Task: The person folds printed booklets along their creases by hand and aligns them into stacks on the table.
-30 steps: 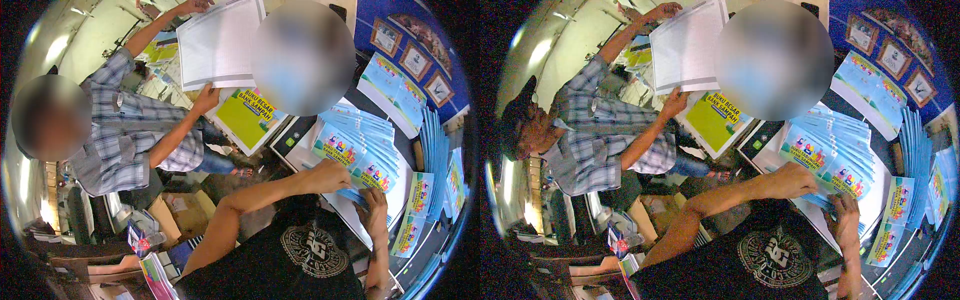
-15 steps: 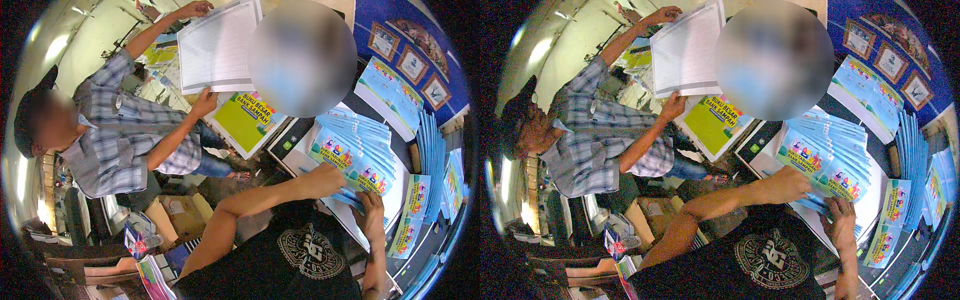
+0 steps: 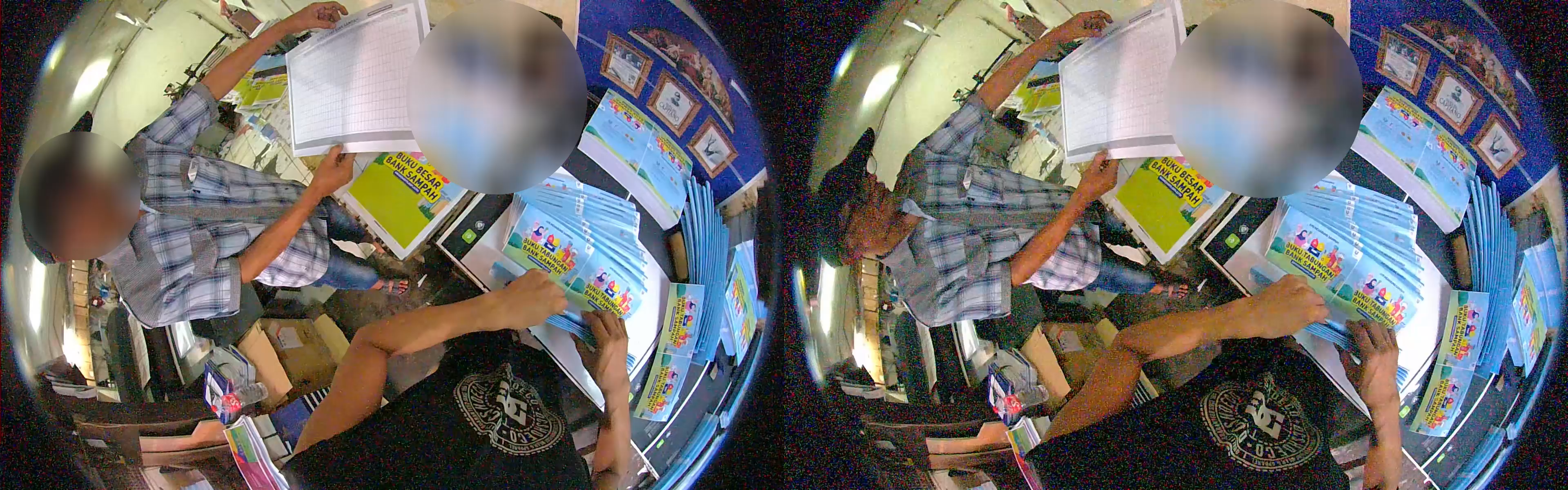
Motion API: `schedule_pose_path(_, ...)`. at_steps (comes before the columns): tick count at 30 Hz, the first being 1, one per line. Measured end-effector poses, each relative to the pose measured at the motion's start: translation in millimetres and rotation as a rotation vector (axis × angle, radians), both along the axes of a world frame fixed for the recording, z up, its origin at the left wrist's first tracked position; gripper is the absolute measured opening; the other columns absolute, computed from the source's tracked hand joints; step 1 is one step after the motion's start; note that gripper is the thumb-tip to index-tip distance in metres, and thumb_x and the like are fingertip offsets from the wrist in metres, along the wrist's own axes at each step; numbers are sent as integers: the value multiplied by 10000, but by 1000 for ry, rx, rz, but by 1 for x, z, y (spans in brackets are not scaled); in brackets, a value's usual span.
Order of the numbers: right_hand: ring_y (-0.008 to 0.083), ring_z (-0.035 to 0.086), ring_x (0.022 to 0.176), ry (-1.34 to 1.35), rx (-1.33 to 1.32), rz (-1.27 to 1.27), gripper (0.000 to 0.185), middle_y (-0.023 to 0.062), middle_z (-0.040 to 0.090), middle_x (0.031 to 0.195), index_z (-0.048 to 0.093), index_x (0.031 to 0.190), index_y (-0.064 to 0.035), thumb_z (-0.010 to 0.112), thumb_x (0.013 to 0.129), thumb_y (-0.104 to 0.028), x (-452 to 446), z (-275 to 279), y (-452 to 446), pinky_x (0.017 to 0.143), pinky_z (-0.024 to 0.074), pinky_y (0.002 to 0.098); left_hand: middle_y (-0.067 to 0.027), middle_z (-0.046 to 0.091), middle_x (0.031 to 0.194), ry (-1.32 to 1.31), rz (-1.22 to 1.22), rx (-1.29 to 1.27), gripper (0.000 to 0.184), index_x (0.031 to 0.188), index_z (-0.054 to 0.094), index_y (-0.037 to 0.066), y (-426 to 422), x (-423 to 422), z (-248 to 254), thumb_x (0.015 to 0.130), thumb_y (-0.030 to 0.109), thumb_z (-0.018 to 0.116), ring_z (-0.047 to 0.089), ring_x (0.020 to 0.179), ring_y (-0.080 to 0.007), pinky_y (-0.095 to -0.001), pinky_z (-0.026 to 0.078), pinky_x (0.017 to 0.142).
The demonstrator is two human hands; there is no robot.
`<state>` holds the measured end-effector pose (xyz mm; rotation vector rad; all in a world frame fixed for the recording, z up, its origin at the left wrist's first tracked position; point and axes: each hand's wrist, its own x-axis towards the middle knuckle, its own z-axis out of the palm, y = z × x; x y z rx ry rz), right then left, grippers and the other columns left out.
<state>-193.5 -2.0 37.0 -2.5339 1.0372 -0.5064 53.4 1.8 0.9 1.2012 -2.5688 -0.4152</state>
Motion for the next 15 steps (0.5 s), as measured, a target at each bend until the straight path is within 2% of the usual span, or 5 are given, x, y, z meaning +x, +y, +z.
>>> schedule_pose_path(15,378,612,950,-20,23,-19,473,164,641,1048,665,1105,-20,842,670,-72,1,5,0,841,497,458,-65,694,928,147,102,-19,238,964,699,111,3,7,-1,820,297,731,692,914,-261,-433,536,850)
